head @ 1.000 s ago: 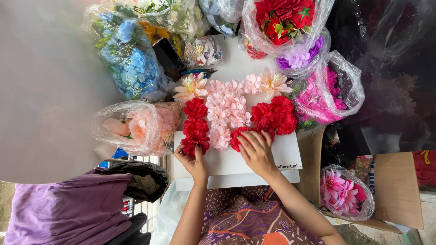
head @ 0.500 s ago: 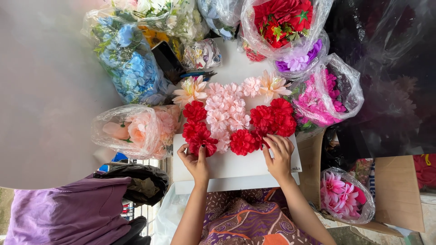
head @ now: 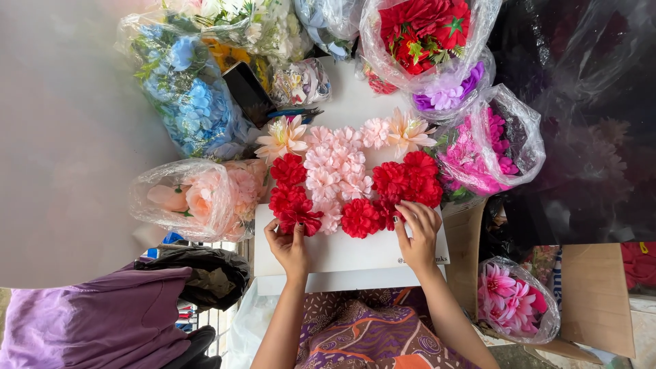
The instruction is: The person arranges red and pink artificial flowers on a white rectangular board, creating a heart-shaped pattern. They use their hands to place and adjust the flowers, working within a workspace surrounded by bags of floral supplies.
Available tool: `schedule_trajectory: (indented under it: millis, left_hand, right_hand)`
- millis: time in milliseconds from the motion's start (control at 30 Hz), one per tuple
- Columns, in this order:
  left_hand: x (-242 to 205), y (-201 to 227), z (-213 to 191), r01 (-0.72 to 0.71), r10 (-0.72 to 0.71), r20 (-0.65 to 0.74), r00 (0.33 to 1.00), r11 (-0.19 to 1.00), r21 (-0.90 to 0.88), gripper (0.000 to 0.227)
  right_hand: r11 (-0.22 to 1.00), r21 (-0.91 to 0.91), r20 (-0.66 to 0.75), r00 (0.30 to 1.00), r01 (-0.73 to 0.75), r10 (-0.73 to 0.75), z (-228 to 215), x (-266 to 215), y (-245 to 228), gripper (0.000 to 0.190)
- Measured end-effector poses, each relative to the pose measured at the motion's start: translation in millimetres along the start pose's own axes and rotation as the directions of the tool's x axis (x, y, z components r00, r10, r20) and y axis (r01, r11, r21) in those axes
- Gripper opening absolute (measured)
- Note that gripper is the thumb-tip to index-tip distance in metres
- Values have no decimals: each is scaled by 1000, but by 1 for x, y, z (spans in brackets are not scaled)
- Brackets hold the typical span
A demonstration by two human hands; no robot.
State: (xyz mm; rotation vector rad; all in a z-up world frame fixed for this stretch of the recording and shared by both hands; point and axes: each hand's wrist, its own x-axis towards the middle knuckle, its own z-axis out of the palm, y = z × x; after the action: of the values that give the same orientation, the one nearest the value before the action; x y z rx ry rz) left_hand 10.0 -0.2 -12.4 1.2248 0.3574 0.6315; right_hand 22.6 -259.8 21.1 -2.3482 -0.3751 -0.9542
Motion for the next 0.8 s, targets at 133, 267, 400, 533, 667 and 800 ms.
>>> schedule_trajectory:
  millis: [133, 267, 400, 533, 667, 800]
  left_hand:
    - [-1, -9, 1, 23, -23, 27, 999, 1000, 16, 34]
    - [-5, -7, 2, 3, -3, 37, 999, 1000, 19, 33]
    - [-7, -1, 4, -38, 36, 32, 999, 998, 52, 31]
    - [-6, 0, 6, -42, 40, 33, 999, 997, 62, 29]
    - [-7, 7, 11, -41, 38, 41, 998, 997, 66, 30]
    - [-8, 11, 13, -36, 33, 49, 998, 997, 62, 32]
  right_hand:
    - [1000, 0, 6, 1000, -7, 7, 8, -4, 6, 24]
    - [1000, -26, 18, 1000, 13, -12, 10, -9, 9, 24]
    - [998, -33, 30, 998, 53, -52, 12, -10, 10, 22]
    - [997, -49, 57, 997, 58, -55, 12, -10, 8, 24]
    - [997, -58, 88, 995, 46, -40, 10, -6, 0, 30]
    - [998, -51, 92, 995, 42, -37, 14, 2, -9, 31]
